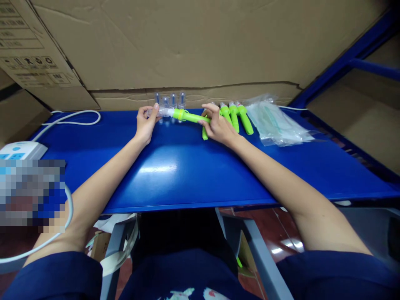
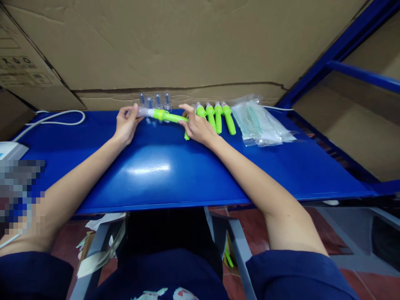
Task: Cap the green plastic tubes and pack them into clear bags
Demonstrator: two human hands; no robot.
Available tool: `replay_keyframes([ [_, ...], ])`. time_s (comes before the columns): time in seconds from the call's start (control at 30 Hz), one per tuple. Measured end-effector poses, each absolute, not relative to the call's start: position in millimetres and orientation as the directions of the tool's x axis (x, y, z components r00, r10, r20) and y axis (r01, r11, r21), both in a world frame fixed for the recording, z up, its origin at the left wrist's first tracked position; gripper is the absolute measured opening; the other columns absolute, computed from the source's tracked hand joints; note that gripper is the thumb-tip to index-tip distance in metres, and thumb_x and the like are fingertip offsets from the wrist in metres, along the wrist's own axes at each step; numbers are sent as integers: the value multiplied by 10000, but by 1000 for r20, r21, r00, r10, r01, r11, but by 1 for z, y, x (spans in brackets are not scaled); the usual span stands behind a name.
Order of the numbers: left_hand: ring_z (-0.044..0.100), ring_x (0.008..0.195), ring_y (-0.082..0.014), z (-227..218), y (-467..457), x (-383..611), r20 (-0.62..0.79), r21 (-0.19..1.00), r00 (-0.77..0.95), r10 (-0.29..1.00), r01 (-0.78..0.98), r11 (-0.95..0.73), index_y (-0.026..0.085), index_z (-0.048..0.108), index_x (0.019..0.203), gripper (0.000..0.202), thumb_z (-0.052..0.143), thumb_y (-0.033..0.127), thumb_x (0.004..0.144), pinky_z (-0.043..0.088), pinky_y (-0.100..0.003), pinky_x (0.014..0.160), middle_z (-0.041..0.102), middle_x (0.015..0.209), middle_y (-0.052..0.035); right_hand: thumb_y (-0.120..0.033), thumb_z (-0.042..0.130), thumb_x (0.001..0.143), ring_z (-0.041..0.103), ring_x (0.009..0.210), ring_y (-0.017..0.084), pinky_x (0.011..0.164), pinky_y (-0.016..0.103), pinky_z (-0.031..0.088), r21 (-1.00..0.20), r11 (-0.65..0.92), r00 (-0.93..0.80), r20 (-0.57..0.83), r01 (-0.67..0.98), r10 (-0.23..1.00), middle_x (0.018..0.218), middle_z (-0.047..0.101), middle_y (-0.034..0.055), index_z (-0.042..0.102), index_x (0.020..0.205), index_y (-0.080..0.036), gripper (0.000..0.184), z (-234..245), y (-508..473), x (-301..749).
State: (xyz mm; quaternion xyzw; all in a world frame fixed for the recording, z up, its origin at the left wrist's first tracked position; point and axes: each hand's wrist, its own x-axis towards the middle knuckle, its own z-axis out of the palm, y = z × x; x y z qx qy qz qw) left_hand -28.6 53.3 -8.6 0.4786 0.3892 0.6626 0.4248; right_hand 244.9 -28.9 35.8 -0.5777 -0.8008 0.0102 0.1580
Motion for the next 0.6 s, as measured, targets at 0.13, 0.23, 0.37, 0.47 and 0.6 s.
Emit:
replay_keyframes([
  [0.13, 721, 969, -195, -10, 49, -30, 409, 905, -121, 905, -71, -419, 253, 563, 986, 836, 897, 910, 591, 649, -379, 934, 669, 990, -28, -488, 287, 1132, 649, 1371, 382, 1035, 563, 550, -173, 280, -233, 249, 944, 940, 1595, 573, 258, 240, 1763, -166, 710, 38, -31, 247],
  [0.23, 694, 874, -163, -9, 45, -31, 441, 896, -101, 892, -15, -445, 254, 576, 1001, 887, 881, 950, 542, 640, -351, 871, 666, 975, -19, -489, 278, 1132, 616, 1421, 389, 1059, 576, 536, -153, 281, -233, 274, 947, 933, 1613, 567, 252, 265, 1759, -170, 704, 38, -29, 250],
  [0.37, 656, 799, -136, -9, 43, -30, 447, 894, -97, 889, -1, -449, 264, 570, 980, 868, 874, 954, 551, 623, -320, 823, 658, 941, -3, -432, 299, 1124, 598, 1444, 374, 1105, 585, 514, -135, 317, -259, 328, 939, 908, 1598, 589, 234, 302, 1745, -179, 671, 35, -27, 254],
  [0.47, 642, 800, -151, -7, 40, -29, 457, 889, -58, 887, 45, -455, 262, 580, 947, 793, 886, 912, 613, 600, -315, 808, 651, 919, -4, -443, 299, 1123, 586, 1454, 394, 1125, 627, 494, -129, 330, -271, 340, 935, 900, 1583, 595, 243, 338, 1735, -182, 666, 35, -27, 253],
  [0.6, 665, 863, -202, -4, 30, -25, 481, 851, 88, 872, 191, -489, 228, 651, 919, 605, 889, 760, 759, 587, -340, 855, 663, 895, -31, -439, 303, 1121, 572, 1469, 389, 1189, 645, 446, -138, 392, -326, 349, 910, 879, 1560, 602, 251, 403, 1699, -153, 652, 36, -28, 250],
])
